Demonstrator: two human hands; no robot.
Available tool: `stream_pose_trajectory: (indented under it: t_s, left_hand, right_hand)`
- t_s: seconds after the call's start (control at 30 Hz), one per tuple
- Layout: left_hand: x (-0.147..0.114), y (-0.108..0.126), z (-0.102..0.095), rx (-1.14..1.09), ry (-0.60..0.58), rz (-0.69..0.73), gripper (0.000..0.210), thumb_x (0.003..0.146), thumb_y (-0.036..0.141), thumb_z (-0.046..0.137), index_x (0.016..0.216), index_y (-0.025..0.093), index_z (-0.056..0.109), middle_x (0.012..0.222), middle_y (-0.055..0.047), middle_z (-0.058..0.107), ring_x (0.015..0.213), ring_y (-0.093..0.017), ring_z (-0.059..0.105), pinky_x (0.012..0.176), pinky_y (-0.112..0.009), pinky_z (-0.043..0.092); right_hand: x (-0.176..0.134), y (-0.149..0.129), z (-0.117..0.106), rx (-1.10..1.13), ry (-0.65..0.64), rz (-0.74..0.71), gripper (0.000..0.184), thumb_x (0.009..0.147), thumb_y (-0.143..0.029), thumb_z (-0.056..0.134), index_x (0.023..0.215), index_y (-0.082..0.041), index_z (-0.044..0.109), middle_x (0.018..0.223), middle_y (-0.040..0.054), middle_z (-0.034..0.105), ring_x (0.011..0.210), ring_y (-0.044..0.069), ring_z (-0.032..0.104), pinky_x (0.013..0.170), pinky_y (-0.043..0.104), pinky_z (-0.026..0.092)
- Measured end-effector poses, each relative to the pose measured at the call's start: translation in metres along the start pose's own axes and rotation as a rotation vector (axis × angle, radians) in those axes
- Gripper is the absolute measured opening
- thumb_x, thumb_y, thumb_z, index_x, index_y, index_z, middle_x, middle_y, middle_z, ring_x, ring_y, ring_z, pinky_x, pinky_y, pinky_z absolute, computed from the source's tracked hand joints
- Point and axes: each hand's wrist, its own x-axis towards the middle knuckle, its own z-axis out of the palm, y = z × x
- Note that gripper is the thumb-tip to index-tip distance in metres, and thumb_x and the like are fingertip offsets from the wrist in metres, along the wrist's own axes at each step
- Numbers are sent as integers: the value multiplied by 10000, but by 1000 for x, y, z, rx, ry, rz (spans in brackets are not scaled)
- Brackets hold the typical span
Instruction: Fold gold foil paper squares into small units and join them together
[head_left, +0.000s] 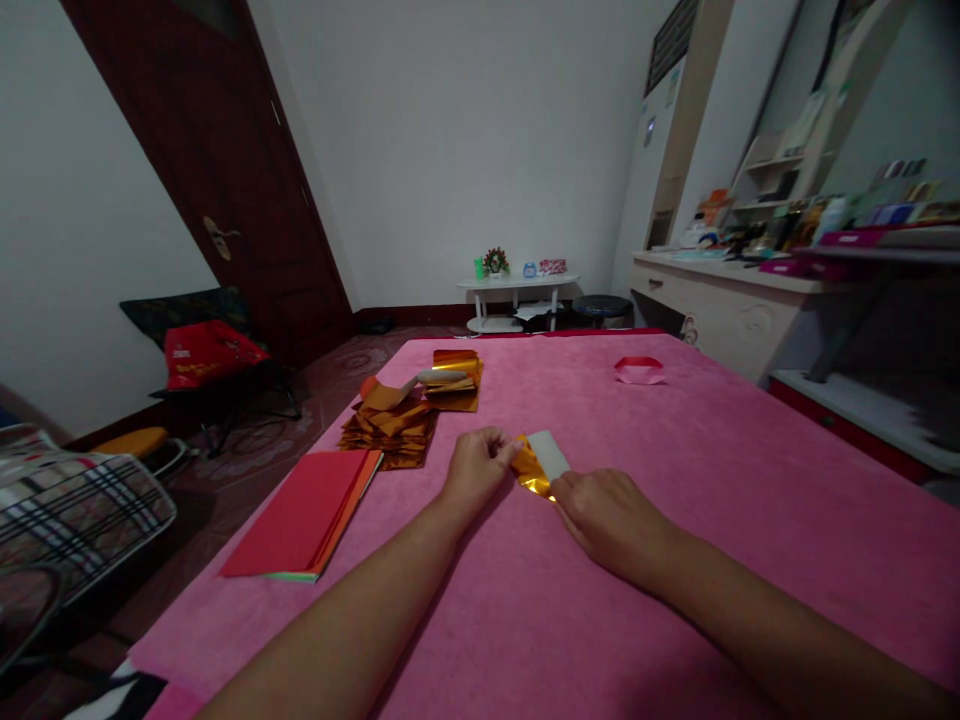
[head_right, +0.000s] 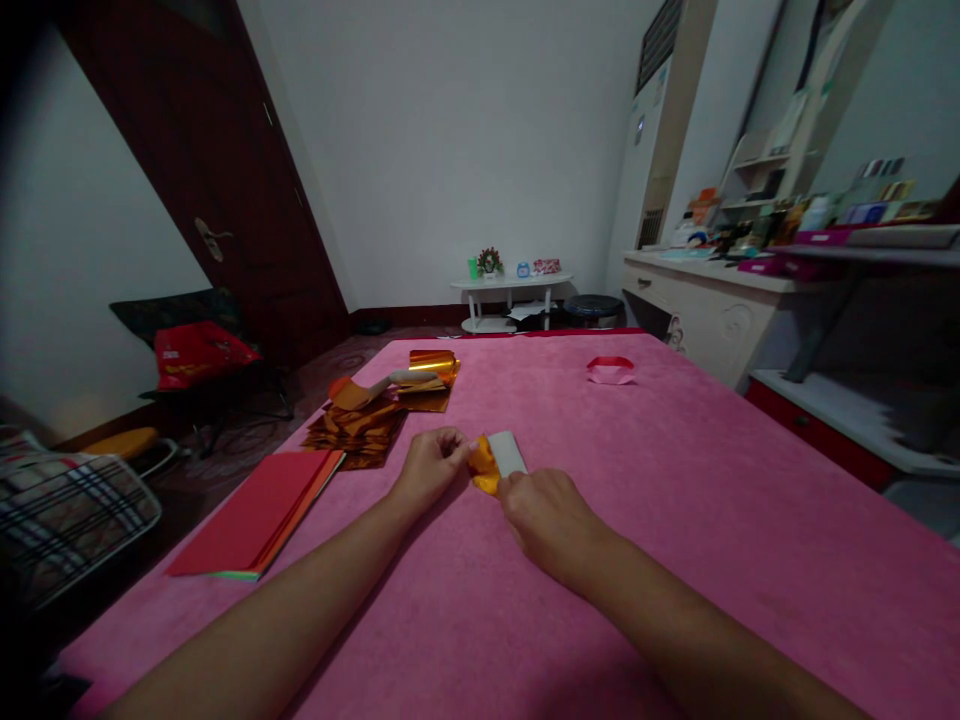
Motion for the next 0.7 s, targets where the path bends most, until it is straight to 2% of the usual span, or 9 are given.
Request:
stream_pose_trajectory:
  t_s: [0.07,0.13,0.27,0.37,0.53,0.7]
  left_hand:
    - [-3,4,-4,233,49,-35,476,830,512,432,570,145,588,519,-12,515,510,-114,447,506,-234,242]
    - [-7,10,-7,416,37,-64,574,867,540,331,542,154,605,509,-38,531,510,-135,467,511,-258,220]
    - [-16,20,-8,581,-25,-44,523,884,484,331,650,174,682,652,-95,644,619,-183,561,554,-275,254]
    - [-19,23,-6,601,-70,-36,441,865,455,389,697,191,700,698,-101,667,664,-200,587,573,-275,277]
    - [-20,26,-7,549,-91,-53,344,840,373,435,697,198,694,704,-88,676,667,-196,589,564,-268,275]
    - [-19,28,-8,375,-106,-104,247,793,294,486,687,181,678,699,-67,667,661,-171,573,578,-252,307]
  right_hand:
    - [1,-1,4,21,25,52,217,829,-161,432,821,-135,647,768,124,693,647,212,638,530,276,310]
    - [3,1,9,90,79,144,211,806,-163,442,744,-160,644,715,94,689,626,186,628,535,262,312]
    - [6,7,16,269,180,276,190,749,-155,465,670,-186,635,657,37,671,570,132,582,518,232,300]
    - [6,8,16,346,188,316,187,744,-176,481,657,-193,645,642,27,661,549,122,559,509,227,296]
    - [4,1,11,408,179,394,199,747,-386,575,666,-227,662,657,25,667,576,143,570,510,234,299]
    - [5,1,16,458,199,464,147,733,-249,542,645,-226,657,616,7,649,553,128,560,507,229,300]
